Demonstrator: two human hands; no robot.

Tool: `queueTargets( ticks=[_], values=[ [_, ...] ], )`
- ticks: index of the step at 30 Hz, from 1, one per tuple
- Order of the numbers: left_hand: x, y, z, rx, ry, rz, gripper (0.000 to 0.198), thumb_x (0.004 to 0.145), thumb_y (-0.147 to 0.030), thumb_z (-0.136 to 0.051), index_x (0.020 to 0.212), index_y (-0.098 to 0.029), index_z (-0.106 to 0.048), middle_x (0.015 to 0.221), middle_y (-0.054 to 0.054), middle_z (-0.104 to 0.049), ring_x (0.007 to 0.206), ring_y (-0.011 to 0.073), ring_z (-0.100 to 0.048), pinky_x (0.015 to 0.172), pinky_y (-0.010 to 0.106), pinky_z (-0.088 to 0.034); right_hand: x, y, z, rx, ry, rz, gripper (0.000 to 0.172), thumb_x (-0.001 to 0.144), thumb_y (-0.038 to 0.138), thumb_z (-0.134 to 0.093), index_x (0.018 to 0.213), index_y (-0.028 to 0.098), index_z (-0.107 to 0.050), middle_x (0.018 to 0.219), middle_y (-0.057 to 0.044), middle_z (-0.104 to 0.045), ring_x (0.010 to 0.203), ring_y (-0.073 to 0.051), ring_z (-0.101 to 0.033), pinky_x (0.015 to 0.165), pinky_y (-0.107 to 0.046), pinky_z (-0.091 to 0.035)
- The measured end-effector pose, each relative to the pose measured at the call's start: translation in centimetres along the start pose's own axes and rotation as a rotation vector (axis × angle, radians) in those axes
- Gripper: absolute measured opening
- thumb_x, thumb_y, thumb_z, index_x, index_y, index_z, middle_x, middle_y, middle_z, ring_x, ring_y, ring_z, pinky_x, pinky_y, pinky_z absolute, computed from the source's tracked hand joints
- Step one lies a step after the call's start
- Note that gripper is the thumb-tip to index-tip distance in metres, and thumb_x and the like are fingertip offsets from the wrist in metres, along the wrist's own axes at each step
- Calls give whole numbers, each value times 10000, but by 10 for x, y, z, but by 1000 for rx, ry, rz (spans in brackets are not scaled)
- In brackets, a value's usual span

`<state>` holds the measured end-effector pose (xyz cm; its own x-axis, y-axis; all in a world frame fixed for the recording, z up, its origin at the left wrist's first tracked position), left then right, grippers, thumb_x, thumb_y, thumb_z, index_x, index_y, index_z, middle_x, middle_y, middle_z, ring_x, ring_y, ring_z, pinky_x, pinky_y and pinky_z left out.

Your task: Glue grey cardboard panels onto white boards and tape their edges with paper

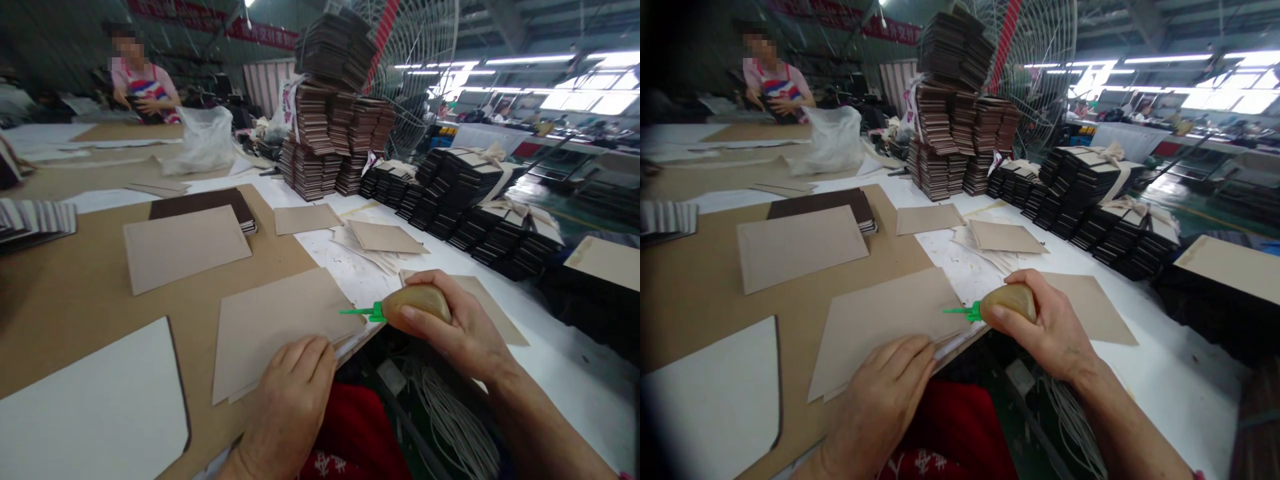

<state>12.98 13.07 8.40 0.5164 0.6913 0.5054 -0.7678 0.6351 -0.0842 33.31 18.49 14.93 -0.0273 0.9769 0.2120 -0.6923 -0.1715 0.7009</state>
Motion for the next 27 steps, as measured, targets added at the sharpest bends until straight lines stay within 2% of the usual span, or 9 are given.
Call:
queueTargets(
  ticks=[2,5,7,10,14,17,23,27],
  values=[
    [-14,4,15,-2,-92,20,248,886,-130,-552,1117,-150,-642,1126,54,-683,1047,222,-579,938,389,-441,3,6,-7,35,13,1,344,817,495,-657,1050,268,-545,845,3,-658,707,-196,-604,613,-320,-466],
    [-29,16,26,47,-125,135,223,873,-166,-584,1078,-138,-663,1077,58,-702,994,230,-601,898,396,-447,8,22,-25,122,36,27,349,814,497,-665,1054,280,-534,808,12,-651,674,-187,-597,582,-309,-464],
    [-35,21,27,80,-122,193,215,872,-201,-591,1057,-125,-670,1052,67,-710,966,237,-614,867,403,-466,10,39,-43,192,77,72,343,821,475,-666,1068,282,-525,827,9,-654,687,-184,-601,585,-303,-467],
    [-39,22,23,124,-111,203,235,870,-217,-592,1068,-115,-667,1080,85,-712,974,255,-629,849,419,-500,14,67,-79,250,194,164,323,844,432,-648,1093,279,-510,842,10,-641,694,-172,-593,585,-292,-461],
    [-43,17,17,170,-105,149,237,886,-199,-553,1079,-125,-669,1071,91,-726,963,257,-659,828,423,-547,18,103,-125,183,342,334,293,842,370,-636,1076,250,-507,829,16,-595,704,-156,-561,637,-296,-449],
    [-47,16,19,179,-135,139,234,898,-183,-519,1071,-147,-672,1064,77,-731,954,246,-672,803,411,-567,18,119,-149,118,428,421,311,831,363,-639,1078,239,-497,838,16,-576,738,-161,-553,657,-301,-426],
    [-52,15,13,183,-141,130,203,876,-213,-573,1050,-178,-671,1054,45,-728,920,239,-672,749,392,-569,18,131,-169,70,550,441,302,836,370,-632,1065,229,-495,846,14,-578,746,-160,-543,658,-303,-389],
    [-54,15,12,182,-143,129,247,875,-224,-570,1104,-179,-651,1118,64,-708,1008,278,-646,769,412,-555,19,136,-173,34,582,441,299,835,366,-632,1061,228,-494,872,10,-580,753,-161,-537,659,-304,-382]
  ],
)
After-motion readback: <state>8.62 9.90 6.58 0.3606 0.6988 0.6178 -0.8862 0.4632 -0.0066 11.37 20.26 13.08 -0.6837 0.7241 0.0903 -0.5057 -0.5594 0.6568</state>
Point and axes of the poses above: each hand's wrist, its own x-axis towards the middle knuckle, its own z-axis out of the back of the hand, y = z × x, the point moved 10 cm from there along x, towards the middle knuckle
